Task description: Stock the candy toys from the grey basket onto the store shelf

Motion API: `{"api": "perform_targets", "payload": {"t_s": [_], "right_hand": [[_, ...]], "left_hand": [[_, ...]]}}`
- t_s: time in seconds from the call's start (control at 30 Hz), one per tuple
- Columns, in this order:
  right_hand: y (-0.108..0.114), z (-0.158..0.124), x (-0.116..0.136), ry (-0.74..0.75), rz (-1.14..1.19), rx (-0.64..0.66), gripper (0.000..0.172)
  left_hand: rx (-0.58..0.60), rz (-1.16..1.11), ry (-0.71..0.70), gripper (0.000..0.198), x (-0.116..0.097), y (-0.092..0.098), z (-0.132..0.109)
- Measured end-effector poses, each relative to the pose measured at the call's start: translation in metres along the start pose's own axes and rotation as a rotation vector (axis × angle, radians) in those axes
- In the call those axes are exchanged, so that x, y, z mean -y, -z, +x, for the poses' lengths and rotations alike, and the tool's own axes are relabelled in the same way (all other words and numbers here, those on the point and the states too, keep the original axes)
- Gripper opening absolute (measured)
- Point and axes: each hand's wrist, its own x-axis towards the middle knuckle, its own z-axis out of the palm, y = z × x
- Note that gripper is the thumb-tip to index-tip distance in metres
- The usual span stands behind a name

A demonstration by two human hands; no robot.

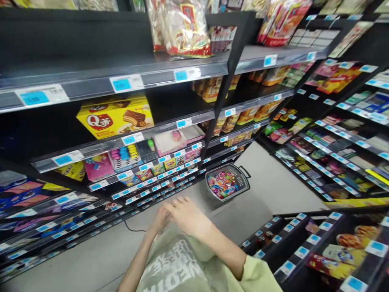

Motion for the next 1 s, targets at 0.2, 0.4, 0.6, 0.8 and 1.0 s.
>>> {"api": "perform_targets", "payload": {"t_s": [0.2,0.4,0.6,0.8,1.0], "right_hand": [[-0.064,-0.107,-0.106,-0.437,0.082,0.278,0.053],[-0.078,-0.179,-0.166,-0.633,0.193,0.256,0.05],[-0.09,-0.211,-0.217,-0.797,0.283,0.21,0.052],[-0.089,-0.237,-0.274,-0.902,0.423,0.141,0.054],[-0.074,-0.253,-0.345,-1.034,0.471,0.171,0.053]], "left_hand": [[0.121,-0.26,-0.016,0.031,-0.082,-0.099,0.04],[0.242,-0.121,-0.18,0.033,-0.124,-0.125,0.099],[0.326,-0.062,-0.286,0.032,-0.164,-0.15,0.162],[0.5,-0.043,-0.402,0.029,-0.191,-0.2,0.216],[0.59,0.081,-0.453,0.029,-0.212,-0.231,0.303]]}}
